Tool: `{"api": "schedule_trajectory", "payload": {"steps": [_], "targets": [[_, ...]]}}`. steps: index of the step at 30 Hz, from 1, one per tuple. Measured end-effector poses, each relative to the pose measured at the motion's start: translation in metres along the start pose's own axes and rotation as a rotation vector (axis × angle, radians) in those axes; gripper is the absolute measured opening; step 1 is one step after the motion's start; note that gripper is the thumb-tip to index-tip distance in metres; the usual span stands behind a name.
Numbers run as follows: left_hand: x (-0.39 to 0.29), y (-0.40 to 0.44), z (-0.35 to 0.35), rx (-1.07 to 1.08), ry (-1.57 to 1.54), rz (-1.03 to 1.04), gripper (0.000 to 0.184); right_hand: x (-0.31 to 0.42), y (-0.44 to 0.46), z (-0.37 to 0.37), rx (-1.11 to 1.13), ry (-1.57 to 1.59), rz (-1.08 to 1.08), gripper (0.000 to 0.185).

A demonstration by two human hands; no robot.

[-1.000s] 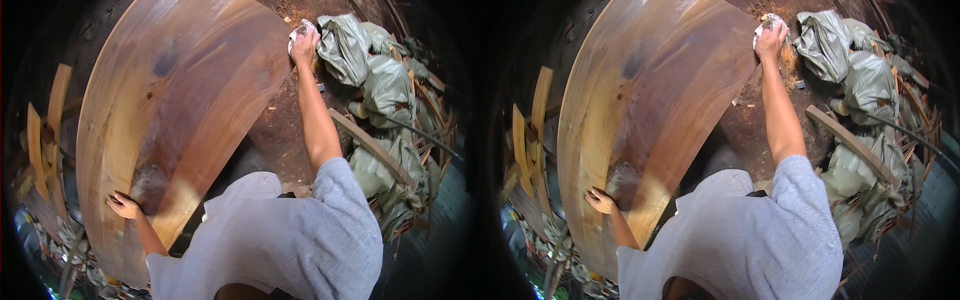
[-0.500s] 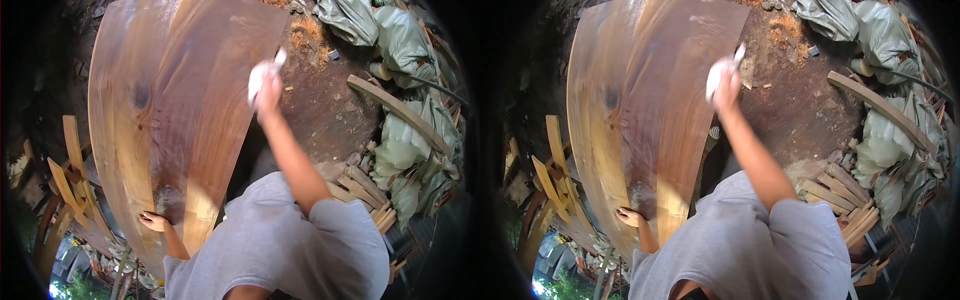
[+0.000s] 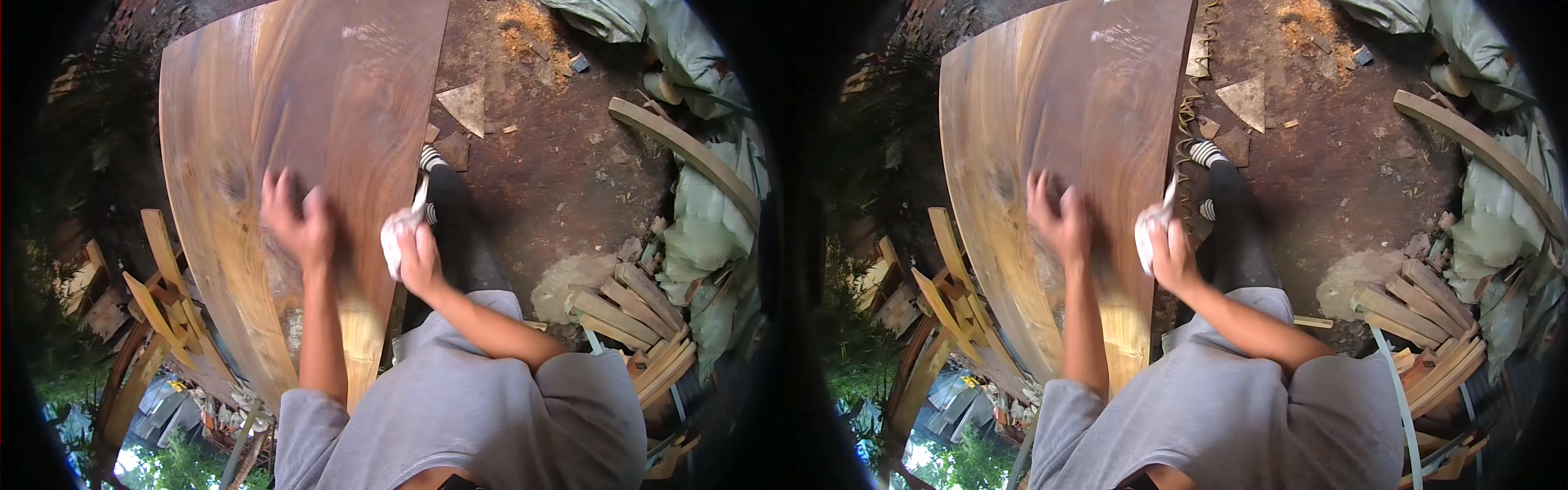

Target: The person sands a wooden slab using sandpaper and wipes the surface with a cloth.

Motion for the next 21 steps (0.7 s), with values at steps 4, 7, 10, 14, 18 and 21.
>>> {"api": "schedule_trajectory", "payload": {"steps": [4,7,10,14,18,21], "targets": [[-0.089,0.095,0.110,0.350,0.157,0.274,0.112,0.006,-0.029,0.005,0.035,-0.074,-0.023,0.024],[-0.097,0.129,0.137,0.317,0.157,0.249,0.124,-0.007,-0.028,0.009,0.090,-0.099,0.004,0.022],[-0.104,0.139,0.148,0.316,0.177,0.226,0.128,-0.002,-0.022,0.010,0.072,0.005,-0.027,0.021],[-0.122,0.146,0.146,0.278,0.230,0.147,0.126,0.018,-0.021,0.010,0.095,0.093,-0.014,0.043],[-0.107,0.127,0.132,0.270,0.237,0.069,0.102,0.050,0.019,0.004,0.089,-0.216,-0.260,0.077],[-0.091,0.088,0.101,0.251,0.165,0.270,0.101,0.138,0.095,-0.007,-0.048,-0.461,-0.612,0.074]]}}
Point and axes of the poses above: each hand's wrist, its own y-axis towards the middle knuckle, its own z-axis out of the palm, x = y × z, the point moved 9 cm from there along y, towards the middle knuckle, and after that the axes turned 9 degrees about z, right-handed, at the moved point
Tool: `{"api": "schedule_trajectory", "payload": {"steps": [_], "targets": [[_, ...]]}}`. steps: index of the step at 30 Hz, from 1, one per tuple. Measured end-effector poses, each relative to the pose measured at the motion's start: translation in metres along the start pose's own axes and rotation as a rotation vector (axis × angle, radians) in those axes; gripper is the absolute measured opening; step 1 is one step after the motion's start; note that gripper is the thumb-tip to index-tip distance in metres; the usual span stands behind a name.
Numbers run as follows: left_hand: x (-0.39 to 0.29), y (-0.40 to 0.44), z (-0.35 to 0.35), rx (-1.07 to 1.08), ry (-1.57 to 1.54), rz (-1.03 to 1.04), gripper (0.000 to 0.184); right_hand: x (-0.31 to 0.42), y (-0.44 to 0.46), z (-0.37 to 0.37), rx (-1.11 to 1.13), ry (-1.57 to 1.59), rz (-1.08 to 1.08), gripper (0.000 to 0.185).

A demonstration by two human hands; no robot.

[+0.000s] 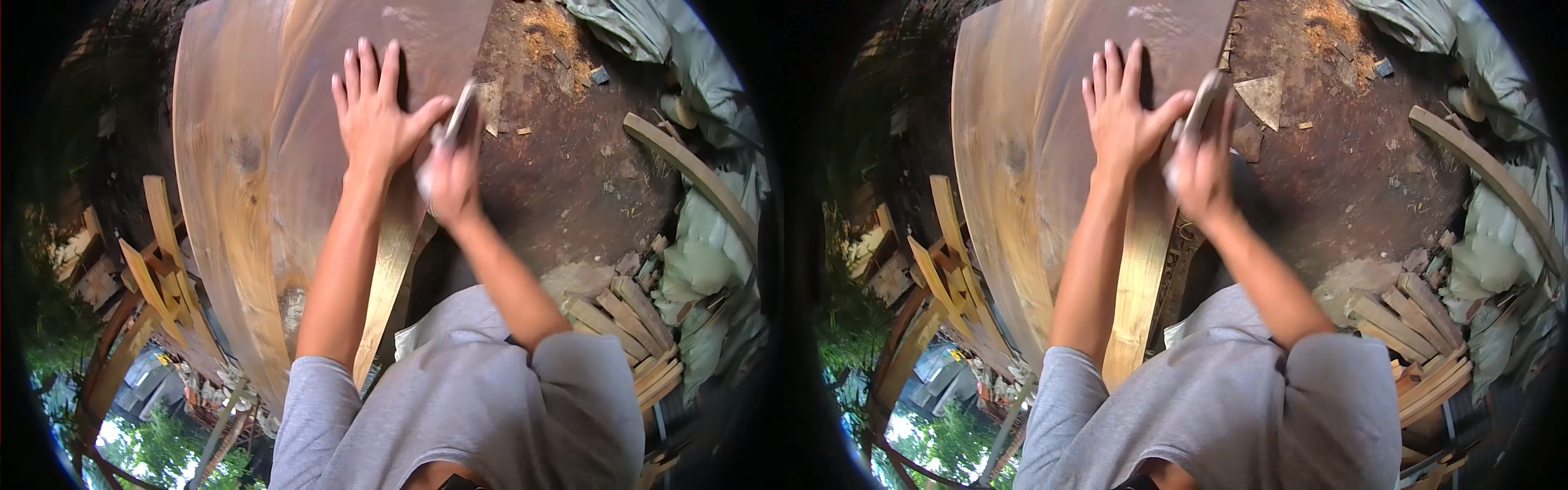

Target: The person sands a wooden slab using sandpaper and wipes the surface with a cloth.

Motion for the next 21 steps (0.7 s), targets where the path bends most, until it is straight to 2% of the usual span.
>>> {"api": "schedule_trajectory", "payload": {"steps": [1,3,4,5,8,10,11,12,13,14,15,16,17,18,19,20,21], "targets": [[0.004,-0.030,-0.007,0.028,0.042,-0.014,0.094,-0.019,0.037,-0.009,-0.034,0.089,0.144,0.075],[0.003,-0.103,-0.022,0.115,0.074,-0.042,0.083,-0.040,0.110,-0.021,-0.157,-0.262,-0.122,0.073],[-0.003,-0.146,-0.029,0.171,0.061,-0.056,0.079,-0.029,0.144,-0.024,-0.122,-0.487,-0.170,0.070],[-0.007,-0.192,-0.033,0.197,0.056,-0.066,0.078,-0.026,0.148,-0.022,-0.106,-0.480,-0.195,0.070],[-0.017,-0.336,-0.052,0.228,0.006,-0.190,0.068,-0.022,0.152,0.006,0.093,-0.771,-0.249,0.069],[0.008,-0.419,-0.084,0.122,-0.002,-0.451,0.064,-0.006,0.161,0.026,0.204,-0.984,-0.309,0.068],[0.022,-0.476,-0.099,0.010,0.166,-0.656,0.065,0.026,0.126,0.049,0.268,-0.953,-0.424,0.065],[0.046,-0.539,-0.116,-0.087,0.251,-0.941,0.056,0.060,0.059,0.078,0.342,-0.919,-0.536,0.063],[0.048,-0.592,-0.138,-0.350,0.356,-1.107,0.055,0.082,-0.006,0.109,0.443,-0.827,-0.637,0.063],[0.045,-0.646,-0.156,-0.621,0.468,-1.257,0.056,0.106,-0.070,0.145,0.616,-0.710,-0.582,0.065],[0.051,-0.699,-0.162,-0.627,0.508,-1.292,0.061,0.128,-0.135,0.169,0.786,-0.576,-0.485,0.066],[0.051,-0.743,-0.167,-0.629,0.551,-1.334,0.066,0.132,-0.215,0.198,0.913,-0.316,-0.436,0.060],[0.053,-0.757,-0.167,-0.638,0.506,-1.482,0.067,0.183,-0.297,0.194,0.996,-0.109,-0.945,0.055],[0.058,-0.769,-0.168,-0.644,0.457,-1.618,0.068,0.180,-0.378,0.210,1.152,-0.053,-1.007,0.053],[0.070,-0.786,-0.168,-0.619,0.465,-1.632,0.065,0.183,-0.423,0.213,1.170,-0.027,-1.090,0.055],[0.085,-0.786,-0.177,-0.580,0.492,-1.540,0.062,0.186,-0.451,0.213,1.197,0.006,-1.172,0.057],[0.097,-0.786,-0.185,-0.529,0.515,-1.463,0.060,0.188,-0.428,0.223,1.211,-0.028,-1.019,0.056]]}}
Point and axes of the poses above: each hand's wrist, its own y-axis towards the middle knuckle, its own z-axis out of the palm, x = y × z, the point moved 9 cm from there along y, towards the middle knuckle, and after that the axes turned 9 degrees about z, right-handed, at the moved point
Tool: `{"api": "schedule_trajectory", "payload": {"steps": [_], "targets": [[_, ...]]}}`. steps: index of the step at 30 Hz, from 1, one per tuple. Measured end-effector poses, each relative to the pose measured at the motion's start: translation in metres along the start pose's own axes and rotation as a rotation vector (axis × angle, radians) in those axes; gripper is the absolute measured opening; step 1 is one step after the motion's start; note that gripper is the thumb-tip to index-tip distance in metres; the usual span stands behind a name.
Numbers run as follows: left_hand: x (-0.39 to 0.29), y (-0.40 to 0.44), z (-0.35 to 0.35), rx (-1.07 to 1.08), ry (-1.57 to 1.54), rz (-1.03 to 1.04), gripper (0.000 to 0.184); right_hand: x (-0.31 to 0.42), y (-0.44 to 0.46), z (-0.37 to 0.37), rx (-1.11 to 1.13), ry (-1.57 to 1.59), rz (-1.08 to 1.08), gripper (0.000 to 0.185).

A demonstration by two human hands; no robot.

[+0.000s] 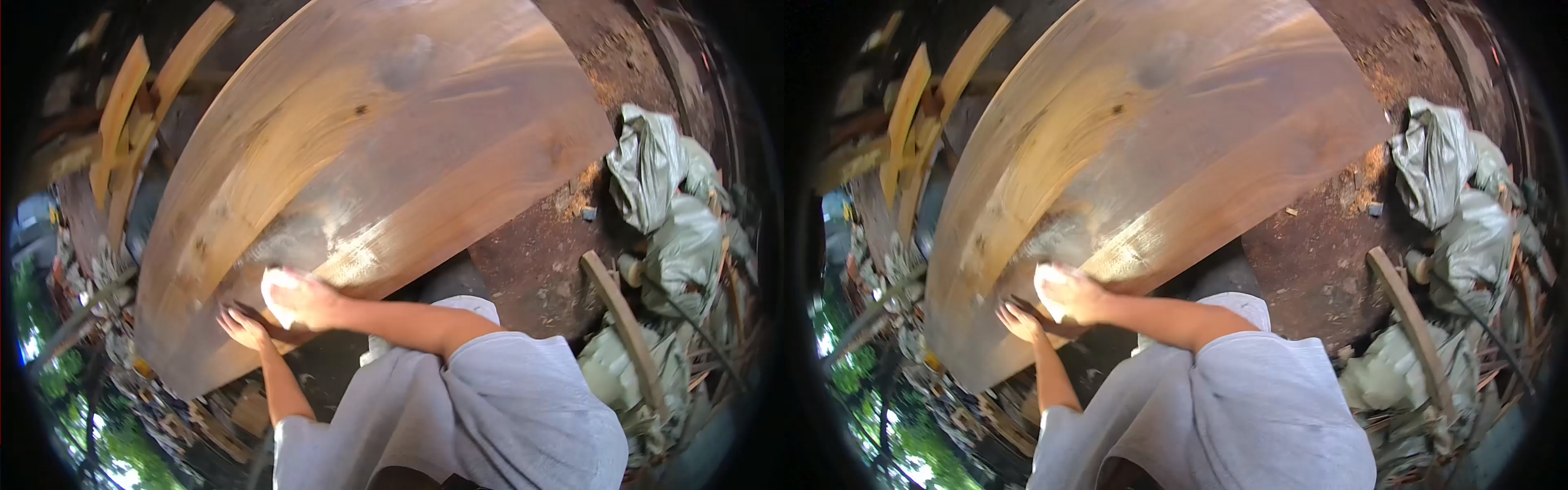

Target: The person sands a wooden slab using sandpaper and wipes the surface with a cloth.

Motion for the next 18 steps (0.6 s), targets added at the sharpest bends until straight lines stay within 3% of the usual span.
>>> {"api": "schedule_trajectory", "payload": {"steps": [2,3,4,5,7,8,9,11,12,13,14,15,17,18], "targets": [[-0.005,0.037,0.001,0.014,0.021,0.090,0.054,-0.086,0.002,-0.049,-0.074,0.037,0.163,0.056],[-0.009,0.057,0.002,0.026,-0.019,0.147,0.055,-0.169,-0.003,-0.130,0.046,0.044,0.685,0.062],[0.003,0.069,0.009,0.052,0.029,0.095,0.056,-0.225,-0.016,-0.203,-0.080,-0.379,0.706,0.071],[0.001,0.076,0.013,0.042,0.025,0.055,0.058,-0.282,-0.038,-0.272,-0.189,-0.703,0.561,0.073],[-0.005,0.079,0.014,-0.018,0.083,-0.030,0.060,-0.482,-0.119,-0.379,0.032,-1.549,0.572,0.073],[-0.001,0.078,0.014,-0.018,0.070,-0.037,0.061,-0.475,-0.130,-0.457,-0.499,-0.795,0.981,0.061],[0.001,0.079,0.016,-0.025,0.053,-0.043,0.061,-0.477,-0.123,-0.469,-0.539,-0.823,0.929,0.047],[0.006,0.080,0.016,-0.023,0.028,-0.085,0.059,-0.463,-0.081,-0.405,-0.055,-1.529,0.682,0.043],[0.003,0.083,0.015,-0.027,0.028,-0.073,0.059,-0.422,-0.047,-0.354,-0.055,-1.464,0.450,0.047],[-0.001,0.084,0.014,-0.034,0.027,-0.062,0.058,-0.346,0.003,-0.311,-0.240,-1.137,0.406,0.051],[-0.003,0.085,0.013,-0.036,0.017,-0.077,0.058,-0.285,0.040,-0.254,-0.215,-0.891,0.359,0.061],[0.000,0.083,0.014,-0.032,0.019,-0.083,0.058,-0.236,0.077,-0.195,0.014,-0.745,0.574,0.067],[0.005,0.085,0.015,-0.055,0.016,-0.046,0.057,-0.122,0.124,-0.076,0.204,-0.252,0.242,0.070],[0.007,0.085,0.014,-0.066,0.017,-0.060,0.057,-0.073,0.130,-0.013,0.205,-0.188,0.023,0.074]]}}
Point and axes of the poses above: each hand's wrist, its own y-axis towards the middle knuckle, its own z-axis out of the palm, x = y × z, the point moved 9 cm from there along y, towards the middle knuckle, and after that the axes turned 9 degrees about z, right-handed, at the moved point
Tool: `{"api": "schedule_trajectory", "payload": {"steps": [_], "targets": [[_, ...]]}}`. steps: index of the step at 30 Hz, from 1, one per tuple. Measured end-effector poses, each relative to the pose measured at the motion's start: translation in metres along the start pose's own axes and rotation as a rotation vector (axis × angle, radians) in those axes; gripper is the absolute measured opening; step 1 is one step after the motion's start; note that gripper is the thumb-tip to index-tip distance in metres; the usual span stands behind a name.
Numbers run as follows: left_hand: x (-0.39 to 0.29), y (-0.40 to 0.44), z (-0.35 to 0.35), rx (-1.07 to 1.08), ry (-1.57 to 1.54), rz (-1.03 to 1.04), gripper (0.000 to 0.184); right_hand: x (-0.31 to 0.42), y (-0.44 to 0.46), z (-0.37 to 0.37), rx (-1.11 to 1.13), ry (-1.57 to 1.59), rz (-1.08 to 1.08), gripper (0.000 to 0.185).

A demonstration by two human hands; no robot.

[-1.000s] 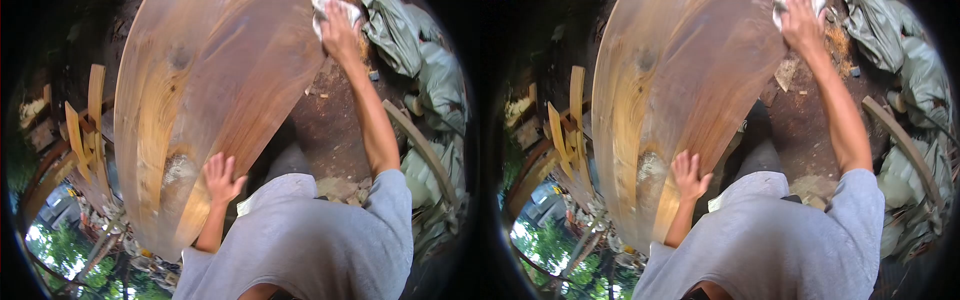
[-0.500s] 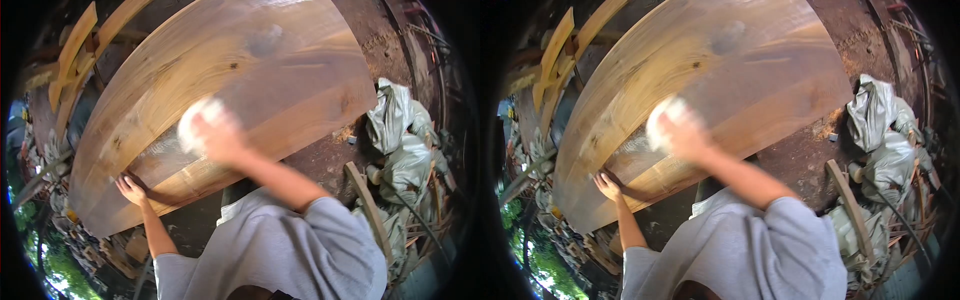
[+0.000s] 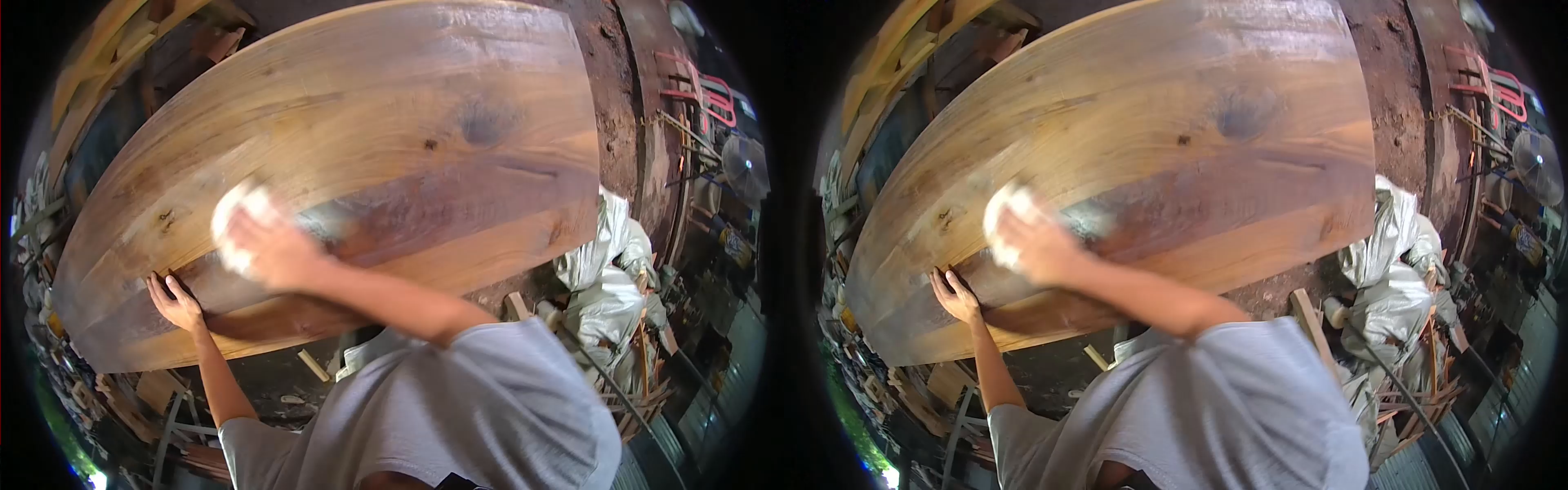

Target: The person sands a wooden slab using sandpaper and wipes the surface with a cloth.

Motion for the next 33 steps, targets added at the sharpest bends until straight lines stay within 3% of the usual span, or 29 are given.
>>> {"api": "schedule_trajectory", "payload": {"steps": [1,4,5,6,7,8,11,12,13,14,15,16,17,18,19,22,24,25,27,28,29,31,32,33], "targets": [[-0.001,0.002,0.002,0.003,0.003,0.017,0.056,0.047,0.014,0.035,0.064,0.078,-0.152,0.074],[-0.005,0.000,-0.001,0.048,0.015,0.025,0.055,0.027,0.052,0.006,0.097,0.023,-0.124,0.069],[-0.006,0.001,0.001,0.042,0.022,0.004,0.054,-0.027,0.053,-0.034,0.030,0.056,0.023,0.066],[-0.006,0.002,0.001,0.039,0.017,0.014,0.055,-0.092,0.037,-0.061,-0.215,-0.141,0.104,0.071],[-0.006,0.002,0.000,0.034,0.010,0.012,0.055,-0.164,0.012,-0.134,-0.290,-0.218,0.382,0.074],[-0.006,0.003,0.000,0.032,0.030,0.007,0.055,-0.252,-0.021,-0.171,-0.292,-0.260,0.603,0.076],[-0.004,0.006,0.002,0.045,0.053,-0.016,0.056,-0.497,-0.167,-0.291,-0.594,-0.386,1.068,0.078],[-0.004,0.006,0.004,0.044,0.055,-0.018,0.056,-0.503,-0.181,-0.331,-0.577,-0.473,1.286,0.080],[-0.004,0.005,0.004,0.043,0.055,-0.020,0.056,-0.510,-0.166,-0.336,-0.549,-0.645,1.171,0.078],[-0.003,0.005,0.001,0.045,0.052,-0.024,0.056,-0.527,-0.161,-0.317,-0.462,-0.596,1.178,0.078],[-0.005,0.006,0.000,0.048,0.058,-0.015,0.056,-0.518,-0.131,-0.296,-0.379,-0.547,1.178,0.077],[-0.007,0.008,0.003,0.042,0.063,-0.010,0.056,-0.510,-0.099,-0.241,-0.411,-0.589,0.875,0.076],[-0.006,0.008,0.004,0.040,0.063,-0.016,0.056,-0.407,-0.036,-0.212,-0.336,-0.716,0.702,0.073],[-0.005,0.009,0.004,0.052,0.054,-0.014,0.056,-0.309,0.019,-0.186,-0.271,-0.446,0.633,0.076],[-0.005,0.009,0.004,0.063,0.044,-0.012,0.056,-0.241,0.056,-0.142,-0.227,-0.336,0.537,0.080],[-0.004,0.009,0.004,0.069,0.032,-0.016,0.055,-0.059,0.152,-0.031,-0.074,-0.113,-0.037,0.074],[-0.002,0.009,0.007,0.065,0.043,-0.016,0.055,-0.004,0.171,-0.023,-0.119,-0.068,-0.261,0.071],[-0.002,0.008,0.006,0.076,0.059,-0.009,0.054,-0.011,0.176,-0.043,-0.117,-0.067,-0.258,0.071],[-0.005,0.008,0.005,0.078,0.051,-0.029,0.053,-0.092,0.194,-0.071,0.247,-0.144,0.075,0.074],[-0.004,0.008,0.004,0.078,0.073,-0.005,0.053,-0.150,0.172,-0.097,-0.314,-0.294,0.011,0.074],[-0.003,0.008,0.006,0.083,0.093,0.020,0.052,-0.209,0.159,-0.144,-0.165,-0.302,0.184,0.070],[0.000,0.007,0.008,0.089,0.098,0.024,0.053,-0.346,0.119,-0.222,-0.428,-0.289,0.354,0.064],[-0.002,0.007,0.008,0.088,0.083,0.019,0.053,-0.426,0.102,-0.253,-0.500,-0.438,0.437,0.063],[-0.005,0.008,0.007,0.085,0.071,0.018,0.053,-0.495,0.080,-0.295,-0.380,-0.625,0.735,0.058]]}}
Point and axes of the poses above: each hand's wrist, its own y-axis towards the middle knuckle, its own z-axis out of the palm, x = y × z, the point moved 9 cm from there along y, towards the middle knuckle, and after that the axes turned 9 degrees about z, right-handed, at the moved point
